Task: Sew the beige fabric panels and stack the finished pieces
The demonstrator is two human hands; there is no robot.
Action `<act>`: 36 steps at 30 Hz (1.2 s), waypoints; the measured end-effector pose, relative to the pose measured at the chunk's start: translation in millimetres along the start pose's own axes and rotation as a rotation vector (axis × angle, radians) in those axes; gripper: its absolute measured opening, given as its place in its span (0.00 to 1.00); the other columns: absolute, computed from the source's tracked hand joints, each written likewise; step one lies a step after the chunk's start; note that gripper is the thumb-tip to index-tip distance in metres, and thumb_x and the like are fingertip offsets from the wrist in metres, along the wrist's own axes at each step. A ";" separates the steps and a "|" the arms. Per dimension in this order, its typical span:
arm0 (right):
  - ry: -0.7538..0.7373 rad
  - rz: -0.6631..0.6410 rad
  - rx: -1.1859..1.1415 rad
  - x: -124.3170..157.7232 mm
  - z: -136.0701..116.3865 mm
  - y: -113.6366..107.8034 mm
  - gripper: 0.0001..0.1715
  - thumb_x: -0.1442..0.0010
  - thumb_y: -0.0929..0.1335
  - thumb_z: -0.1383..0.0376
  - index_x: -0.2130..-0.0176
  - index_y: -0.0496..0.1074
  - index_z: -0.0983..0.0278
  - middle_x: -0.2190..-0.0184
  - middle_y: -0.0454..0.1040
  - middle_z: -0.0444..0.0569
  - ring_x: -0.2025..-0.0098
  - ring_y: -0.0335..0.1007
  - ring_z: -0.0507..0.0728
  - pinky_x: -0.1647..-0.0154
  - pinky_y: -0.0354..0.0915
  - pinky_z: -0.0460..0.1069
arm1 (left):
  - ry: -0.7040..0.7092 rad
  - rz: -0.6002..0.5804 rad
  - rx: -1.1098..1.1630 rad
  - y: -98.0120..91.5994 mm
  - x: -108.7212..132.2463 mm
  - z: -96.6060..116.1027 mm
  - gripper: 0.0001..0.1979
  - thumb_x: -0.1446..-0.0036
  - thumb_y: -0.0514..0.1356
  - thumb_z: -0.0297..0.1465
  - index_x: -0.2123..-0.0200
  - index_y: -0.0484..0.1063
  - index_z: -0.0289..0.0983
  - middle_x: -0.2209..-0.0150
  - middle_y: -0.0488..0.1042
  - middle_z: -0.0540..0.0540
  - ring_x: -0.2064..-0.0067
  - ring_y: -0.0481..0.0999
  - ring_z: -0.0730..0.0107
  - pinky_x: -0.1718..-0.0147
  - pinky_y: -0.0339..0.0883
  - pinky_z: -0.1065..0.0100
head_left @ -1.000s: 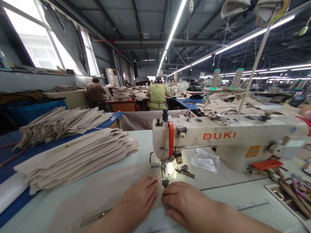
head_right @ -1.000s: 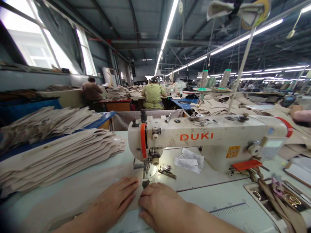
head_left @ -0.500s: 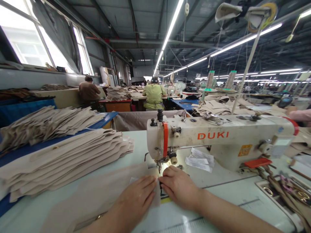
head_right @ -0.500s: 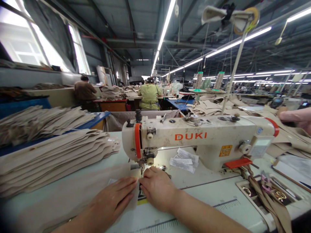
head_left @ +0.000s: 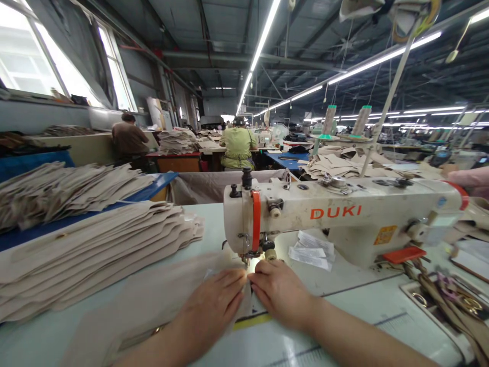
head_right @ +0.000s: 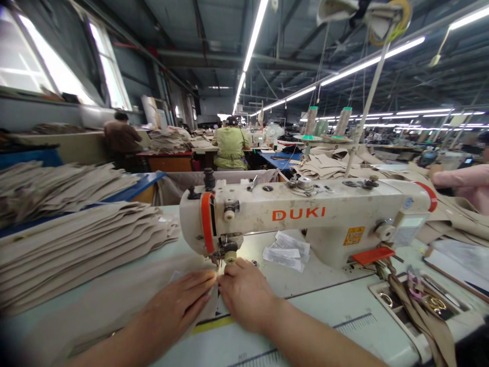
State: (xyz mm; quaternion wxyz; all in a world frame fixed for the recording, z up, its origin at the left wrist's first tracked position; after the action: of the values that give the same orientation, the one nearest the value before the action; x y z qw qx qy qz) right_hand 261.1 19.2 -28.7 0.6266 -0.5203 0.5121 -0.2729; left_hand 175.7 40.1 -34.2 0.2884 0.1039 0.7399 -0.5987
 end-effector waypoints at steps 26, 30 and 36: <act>0.004 -0.015 0.015 1.5 -1.9 2.4 0.10 0.34 0.63 0.68 0.61 0.74 0.64 0.66 0.72 0.49 0.64 0.63 0.57 0.62 0.59 0.50 | -0.029 -0.041 0.072 0.7 -6.5 -5.5 0.18 0.33 0.46 0.30 0.53 0.74 0.35 0.54 0.79 0.43 0.53 0.78 0.66 0.51 0.72 0.65; 0.017 -0.009 0.010 1.1 0.8 2.7 0.11 0.33 0.62 0.68 0.62 0.74 0.64 0.66 0.72 0.49 0.65 0.63 0.56 0.61 0.59 0.50 | -0.047 -0.054 0.083 0.6 -9.5 -9.9 0.17 0.34 0.47 0.31 0.54 0.75 0.36 0.55 0.79 0.44 0.54 0.79 0.66 0.52 0.73 0.65; 0.032 0.010 0.005 2.8 2.0 1.0 0.11 0.33 0.63 0.68 0.63 0.74 0.64 0.68 0.72 0.49 0.65 0.62 0.57 0.61 0.59 0.51 | -0.068 -0.082 0.061 3.8 -11.9 -21.3 0.17 0.35 0.48 0.30 0.53 0.75 0.37 0.53 0.78 0.42 0.53 0.78 0.62 0.52 0.73 0.61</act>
State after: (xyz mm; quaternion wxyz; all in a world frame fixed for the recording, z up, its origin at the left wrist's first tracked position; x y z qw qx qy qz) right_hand 263.7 17.8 -30.8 0.6211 -0.5119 0.5237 -0.2793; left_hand 180.8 63.5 -28.3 0.2852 0.0619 0.7149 -0.6354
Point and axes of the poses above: each hand's wrist, its own x-axis away from the middle knuckle, its own y-axis out of the palm, z = x × y, the point moved 9 cm from there along -x, towards the middle knuckle
